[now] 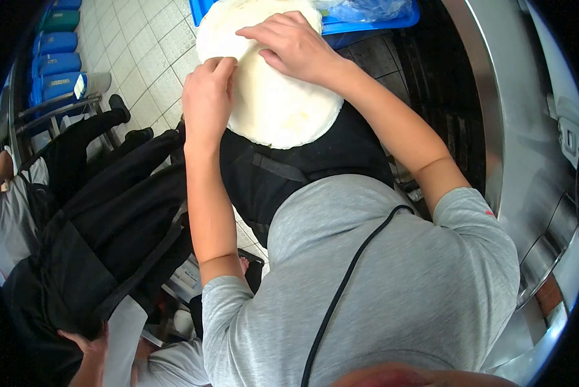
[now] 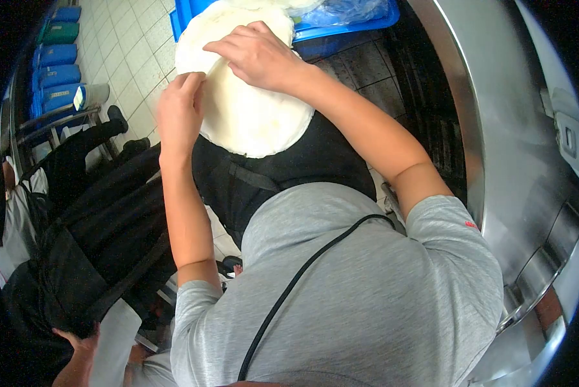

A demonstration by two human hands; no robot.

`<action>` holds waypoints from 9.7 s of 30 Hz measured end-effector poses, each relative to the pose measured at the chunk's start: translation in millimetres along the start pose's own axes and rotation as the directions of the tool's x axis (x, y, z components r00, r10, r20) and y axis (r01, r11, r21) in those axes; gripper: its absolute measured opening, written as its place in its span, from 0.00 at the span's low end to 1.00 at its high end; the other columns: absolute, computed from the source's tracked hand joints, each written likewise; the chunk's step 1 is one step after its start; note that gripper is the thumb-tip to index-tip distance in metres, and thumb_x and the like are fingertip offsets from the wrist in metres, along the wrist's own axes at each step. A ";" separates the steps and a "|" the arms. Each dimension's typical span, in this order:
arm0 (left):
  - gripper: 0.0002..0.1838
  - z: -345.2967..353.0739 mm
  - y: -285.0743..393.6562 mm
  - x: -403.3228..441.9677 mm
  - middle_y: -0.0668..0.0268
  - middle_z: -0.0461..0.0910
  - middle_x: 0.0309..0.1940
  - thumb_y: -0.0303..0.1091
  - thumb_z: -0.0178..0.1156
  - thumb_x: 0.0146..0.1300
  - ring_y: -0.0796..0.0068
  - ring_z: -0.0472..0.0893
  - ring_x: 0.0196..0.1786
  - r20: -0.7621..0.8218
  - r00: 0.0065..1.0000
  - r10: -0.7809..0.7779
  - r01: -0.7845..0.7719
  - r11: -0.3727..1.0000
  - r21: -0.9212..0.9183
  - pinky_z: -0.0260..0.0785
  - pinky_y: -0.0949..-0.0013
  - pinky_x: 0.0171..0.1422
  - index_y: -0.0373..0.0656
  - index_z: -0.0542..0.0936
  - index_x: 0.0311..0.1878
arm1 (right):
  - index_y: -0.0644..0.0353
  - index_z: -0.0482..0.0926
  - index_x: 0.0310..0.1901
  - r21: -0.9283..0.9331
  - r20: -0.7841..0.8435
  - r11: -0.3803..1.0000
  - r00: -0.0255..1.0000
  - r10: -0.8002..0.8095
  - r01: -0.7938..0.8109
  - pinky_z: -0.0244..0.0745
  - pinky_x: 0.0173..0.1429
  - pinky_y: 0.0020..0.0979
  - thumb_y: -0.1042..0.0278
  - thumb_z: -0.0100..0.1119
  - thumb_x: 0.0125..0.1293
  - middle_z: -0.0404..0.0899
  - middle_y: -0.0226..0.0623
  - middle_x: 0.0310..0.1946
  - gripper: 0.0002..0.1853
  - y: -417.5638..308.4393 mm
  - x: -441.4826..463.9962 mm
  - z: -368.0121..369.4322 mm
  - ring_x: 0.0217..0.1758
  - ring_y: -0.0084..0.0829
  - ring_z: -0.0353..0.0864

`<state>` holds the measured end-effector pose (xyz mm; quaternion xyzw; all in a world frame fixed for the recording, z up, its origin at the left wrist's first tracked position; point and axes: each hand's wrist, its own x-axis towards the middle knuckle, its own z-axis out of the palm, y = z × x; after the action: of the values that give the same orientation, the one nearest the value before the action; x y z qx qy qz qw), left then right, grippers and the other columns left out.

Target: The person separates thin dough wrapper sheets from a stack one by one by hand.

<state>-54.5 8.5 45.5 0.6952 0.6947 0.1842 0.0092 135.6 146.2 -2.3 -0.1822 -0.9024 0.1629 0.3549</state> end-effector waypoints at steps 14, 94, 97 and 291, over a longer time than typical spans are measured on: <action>0.12 22.2 -23.6 -43.5 0.54 0.87 0.49 0.24 0.68 0.71 0.47 0.87 0.53 -0.061 0.972 -0.226 0.215 0.966 -0.144 0.80 0.51 0.58 0.42 0.87 0.57 | 0.50 0.93 0.44 -0.086 0.163 0.987 0.979 -0.121 0.136 0.74 0.66 0.39 0.71 0.75 0.65 0.93 0.22 0.44 0.08 -6.6 -5.6 -17.3 0.51 0.28 0.90; 0.20 -1.6 20.8 -91.5 0.45 0.90 0.37 0.38 0.71 0.78 0.54 0.89 0.36 0.442 0.758 -0.479 0.645 0.647 -0.405 0.81 0.54 0.47 0.29 0.81 0.58 | 0.61 0.88 0.43 -0.327 0.450 0.905 0.797 0.403 -0.273 0.84 0.54 0.51 0.70 0.68 0.71 0.91 0.50 0.35 0.05 -28.3 -29.3 -81.9 0.45 0.51 0.93; 0.18 -6.0 35.2 -90.6 0.48 0.89 0.34 0.36 0.69 0.79 0.66 0.86 0.33 0.374 0.775 -0.509 0.632 0.624 -0.460 0.80 0.59 0.45 0.30 0.83 0.60 | 0.61 0.87 0.43 -0.254 0.440 0.921 0.812 0.383 -0.296 0.84 0.54 0.52 0.70 0.69 0.71 0.90 0.48 0.33 0.04 -34.6 -35.0 -78.1 0.43 0.51 0.93; 0.15 10.0 70.4 -72.9 0.66 0.87 0.44 0.42 0.64 0.87 0.80 0.84 0.43 0.442 0.756 -0.483 0.555 0.115 -0.824 0.78 0.71 0.53 0.37 0.84 0.56 | 0.55 0.65 0.87 0.824 0.530 -0.564 0.426 0.733 -0.055 0.70 0.85 0.45 0.28 0.47 0.80 0.69 0.50 0.86 0.46 157.7 50.9 -18.6 0.85 0.49 0.72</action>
<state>18.4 -62.1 37.4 0.2773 0.6555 0.5059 0.4874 147.6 310.7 -26.6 -0.2856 -0.0769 0.8642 0.4071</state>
